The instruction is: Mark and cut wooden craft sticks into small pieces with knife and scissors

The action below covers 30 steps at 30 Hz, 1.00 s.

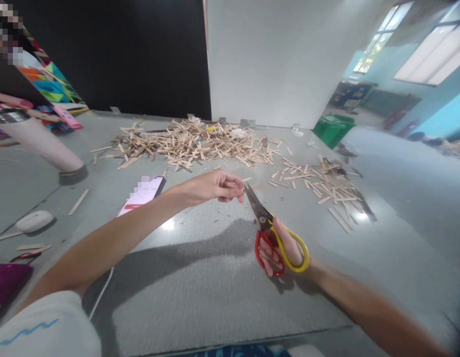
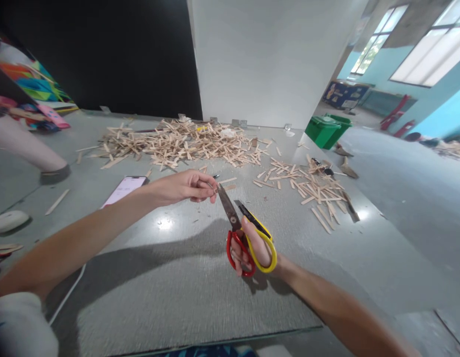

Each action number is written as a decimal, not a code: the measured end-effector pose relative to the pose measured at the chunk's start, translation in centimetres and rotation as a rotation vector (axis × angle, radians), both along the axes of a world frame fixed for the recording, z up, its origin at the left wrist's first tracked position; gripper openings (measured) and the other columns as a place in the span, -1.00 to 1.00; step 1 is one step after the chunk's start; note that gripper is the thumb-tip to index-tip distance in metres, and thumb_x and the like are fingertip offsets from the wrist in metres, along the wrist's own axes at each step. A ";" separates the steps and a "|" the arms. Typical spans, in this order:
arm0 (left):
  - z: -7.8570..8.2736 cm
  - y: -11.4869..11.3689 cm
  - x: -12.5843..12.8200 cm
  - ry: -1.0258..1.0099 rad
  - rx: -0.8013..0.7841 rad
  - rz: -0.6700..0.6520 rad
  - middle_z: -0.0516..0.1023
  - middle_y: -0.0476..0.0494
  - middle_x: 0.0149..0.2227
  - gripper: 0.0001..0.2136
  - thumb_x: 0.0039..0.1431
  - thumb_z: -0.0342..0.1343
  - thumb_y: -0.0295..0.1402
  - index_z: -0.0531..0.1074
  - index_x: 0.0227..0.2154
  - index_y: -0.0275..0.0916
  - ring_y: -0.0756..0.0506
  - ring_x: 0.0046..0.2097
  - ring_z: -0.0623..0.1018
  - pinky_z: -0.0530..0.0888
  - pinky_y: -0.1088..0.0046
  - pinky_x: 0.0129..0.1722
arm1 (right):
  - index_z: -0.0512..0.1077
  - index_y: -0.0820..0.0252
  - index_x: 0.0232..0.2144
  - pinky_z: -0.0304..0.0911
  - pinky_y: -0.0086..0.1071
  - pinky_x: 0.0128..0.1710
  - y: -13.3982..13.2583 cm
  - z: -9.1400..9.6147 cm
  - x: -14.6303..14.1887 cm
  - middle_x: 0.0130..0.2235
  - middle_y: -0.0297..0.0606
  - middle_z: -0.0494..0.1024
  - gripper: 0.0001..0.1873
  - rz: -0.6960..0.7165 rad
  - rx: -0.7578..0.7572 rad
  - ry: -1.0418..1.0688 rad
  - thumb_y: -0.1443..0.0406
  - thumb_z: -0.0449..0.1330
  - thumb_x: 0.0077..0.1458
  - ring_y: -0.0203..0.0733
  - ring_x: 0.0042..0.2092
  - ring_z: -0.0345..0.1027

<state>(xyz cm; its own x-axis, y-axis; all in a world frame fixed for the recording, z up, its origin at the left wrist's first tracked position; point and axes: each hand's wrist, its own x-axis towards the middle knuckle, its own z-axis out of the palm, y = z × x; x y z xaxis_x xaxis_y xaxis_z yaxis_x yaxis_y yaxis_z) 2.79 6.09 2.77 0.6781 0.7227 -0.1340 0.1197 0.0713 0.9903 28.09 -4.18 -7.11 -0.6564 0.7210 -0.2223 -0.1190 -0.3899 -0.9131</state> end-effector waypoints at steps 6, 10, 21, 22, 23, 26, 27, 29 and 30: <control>-2.7 4.4 1.8 0.064 -0.050 0.175 0.70 -0.29 -0.27 -0.79 0.17 0.46 -0.40 0.56 -0.26 -0.37 0.07 -0.47 0.42 0.25 0.51 -0.48 | 0.19 0.09 -0.74 0.01 -0.53 -0.84 3.2 1.5 0.1 -0.80 -0.53 0.03 -0.09 -0.242 -0.126 0.103 -0.50 0.00 0.19 -0.45 -0.80 -0.19; -3.7 6.3 2.7 0.095 -0.006 0.367 0.70 -0.28 -0.28 -0.82 0.29 0.37 -0.45 0.44 -0.26 -0.31 0.08 -0.52 0.45 0.25 0.53 -0.53 | 0.20 0.11 -0.73 0.02 -0.55 -0.82 4.8 1.6 0.7 -0.79 -0.54 0.03 -0.09 -0.412 -0.168 0.147 -0.50 0.03 0.18 -0.47 -0.78 -0.21; -2.2 -4.8 1.0 0.029 0.281 0.409 0.73 -0.25 -0.17 -0.77 0.55 0.08 -0.27 0.37 0.12 -0.24 -0.01 -0.48 0.63 0.37 0.53 -0.60 | 0.44 0.19 -0.61 0.29 -0.40 -0.65 0.4 1.7 0.1 -0.70 -0.23 0.44 -0.10 -0.115 0.108 0.010 -0.48 0.03 0.17 -0.22 -0.69 0.34; -2.3 -5.8 1.0 0.018 0.303 0.391 0.72 -0.23 -0.18 -0.77 0.57 0.05 -0.22 0.35 0.10 -0.23 -0.01 -0.48 0.63 0.38 0.53 -0.60 | 0.45 0.19 -0.59 0.22 -0.43 -0.68 -0.1 1.7 0.1 -0.70 -0.22 0.46 -0.11 -0.100 0.139 -0.027 -0.46 0.01 0.21 -0.24 -0.71 0.32; -2.4 -6.6 1.0 0.008 0.322 0.382 0.72 -0.21 -0.19 -0.76 0.58 0.02 -0.17 0.32 0.10 -0.21 -0.01 -0.48 0.63 0.38 0.53 -0.60 | 0.46 0.20 -0.58 0.18 -0.45 -0.71 -0.6 1.7 0.2 -0.69 -0.20 0.48 -0.12 -0.077 0.177 -0.058 -0.43 0.00 0.25 -0.26 -0.72 0.29; -2.8 -8.7 1.2 -0.009 0.367 0.400 0.69 -0.13 -0.21 -0.73 0.59 -0.02 -0.06 0.22 0.05 -0.16 0.02 -0.48 0.62 0.40 0.54 -0.57 | 0.46 0.21 -0.55 0.14 -0.48 -0.72 -2.0 2.0 0.2 -0.66 -0.22 0.51 -0.15 0.008 0.265 -0.098 -0.38 0.01 0.32 -0.32 -0.73 0.23; -2.8 -9.1 1.3 -0.012 0.379 0.407 0.67 -0.09 -0.24 -0.72 0.60 -0.03 -0.05 0.21 0.04 -0.16 0.03 -0.49 0.61 0.40 0.55 -0.56 | 0.46 0.20 -0.55 0.13 -0.49 -0.72 -2.4 2.2 0.2 -0.67 -0.24 0.49 -0.17 0.030 0.281 -0.098 -0.37 0.02 0.33 -0.33 -0.73 0.22; -2.7 -9.9 1.7 -0.030 0.404 0.409 0.62 -0.02 -0.30 -0.73 0.60 -0.05 -0.06 0.19 0.04 -0.16 0.04 -0.50 0.60 0.39 0.55 -0.56 | 0.44 0.19 -0.57 0.14 -0.50 -0.72 -3.0 2.5 0.1 -0.70 -0.29 0.43 -0.18 0.050 0.300 -0.103 -0.34 0.03 0.35 -0.33 -0.72 0.21; -2.7 -10.2 1.8 -0.042 0.414 0.411 0.59 0.01 -0.31 -0.73 0.61 -0.06 -0.07 0.19 0.05 -0.16 0.04 -0.50 0.60 0.39 0.55 -0.56 | 0.43 0.18 -0.58 0.14 -0.50 -0.72 -3.2 2.6 0.1 -0.71 -0.31 0.41 -0.19 0.046 0.308 -0.109 -0.33 0.03 0.36 -0.33 -0.72 0.21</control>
<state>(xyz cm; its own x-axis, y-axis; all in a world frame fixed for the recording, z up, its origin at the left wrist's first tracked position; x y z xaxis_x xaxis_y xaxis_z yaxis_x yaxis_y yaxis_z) 4.62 -4.10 0.11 0.3295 0.9139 0.2369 0.1238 -0.2906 0.9488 28.15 -7.41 -4.47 -0.6739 0.7356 -0.0693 -0.0029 -0.0964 -0.9953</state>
